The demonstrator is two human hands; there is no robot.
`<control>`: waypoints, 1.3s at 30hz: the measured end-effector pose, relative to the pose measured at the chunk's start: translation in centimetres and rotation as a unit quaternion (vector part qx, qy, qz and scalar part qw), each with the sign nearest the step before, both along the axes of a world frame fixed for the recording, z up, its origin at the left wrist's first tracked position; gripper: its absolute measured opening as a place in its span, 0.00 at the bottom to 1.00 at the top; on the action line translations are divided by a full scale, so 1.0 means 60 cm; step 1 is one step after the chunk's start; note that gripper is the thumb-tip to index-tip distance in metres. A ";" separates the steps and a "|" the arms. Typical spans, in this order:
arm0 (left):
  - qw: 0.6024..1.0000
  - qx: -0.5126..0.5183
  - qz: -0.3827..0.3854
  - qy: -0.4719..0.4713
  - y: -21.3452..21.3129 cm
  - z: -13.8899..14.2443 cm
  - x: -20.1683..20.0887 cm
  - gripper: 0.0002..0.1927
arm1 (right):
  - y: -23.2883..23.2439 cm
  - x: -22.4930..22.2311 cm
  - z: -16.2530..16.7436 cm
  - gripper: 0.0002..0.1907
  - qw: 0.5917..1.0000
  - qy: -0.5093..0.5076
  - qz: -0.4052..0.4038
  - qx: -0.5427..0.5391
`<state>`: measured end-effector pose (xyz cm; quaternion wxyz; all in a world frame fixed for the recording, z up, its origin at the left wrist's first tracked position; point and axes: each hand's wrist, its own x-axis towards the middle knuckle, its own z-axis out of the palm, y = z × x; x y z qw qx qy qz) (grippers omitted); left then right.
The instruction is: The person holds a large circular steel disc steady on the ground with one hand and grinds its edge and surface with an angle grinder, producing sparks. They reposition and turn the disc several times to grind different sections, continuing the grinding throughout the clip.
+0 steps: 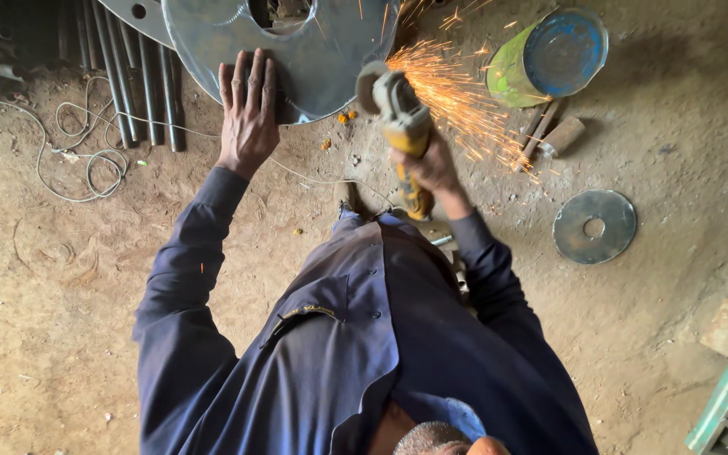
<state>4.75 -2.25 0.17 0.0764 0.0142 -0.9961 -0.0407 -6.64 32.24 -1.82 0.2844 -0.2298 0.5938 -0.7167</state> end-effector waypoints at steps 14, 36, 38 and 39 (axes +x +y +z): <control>0.964 0.147 0.122 -0.187 -0.042 0.066 -0.032 0.46 | -0.027 0.097 -0.035 0.32 0.993 0.103 0.012 0.053; 0.976 0.089 0.195 0.042 -0.103 -0.007 -0.035 0.45 | -0.016 -0.142 -0.023 0.31 0.993 -0.031 0.092 0.073; 0.976 0.088 0.197 0.045 -0.107 -0.011 -0.033 0.45 | -0.015 -0.093 -0.041 0.32 0.997 -0.038 0.045 0.055; 0.975 0.089 0.197 0.045 -0.109 -0.011 -0.032 0.45 | -0.010 -0.067 -0.047 0.32 0.998 -0.042 0.021 0.047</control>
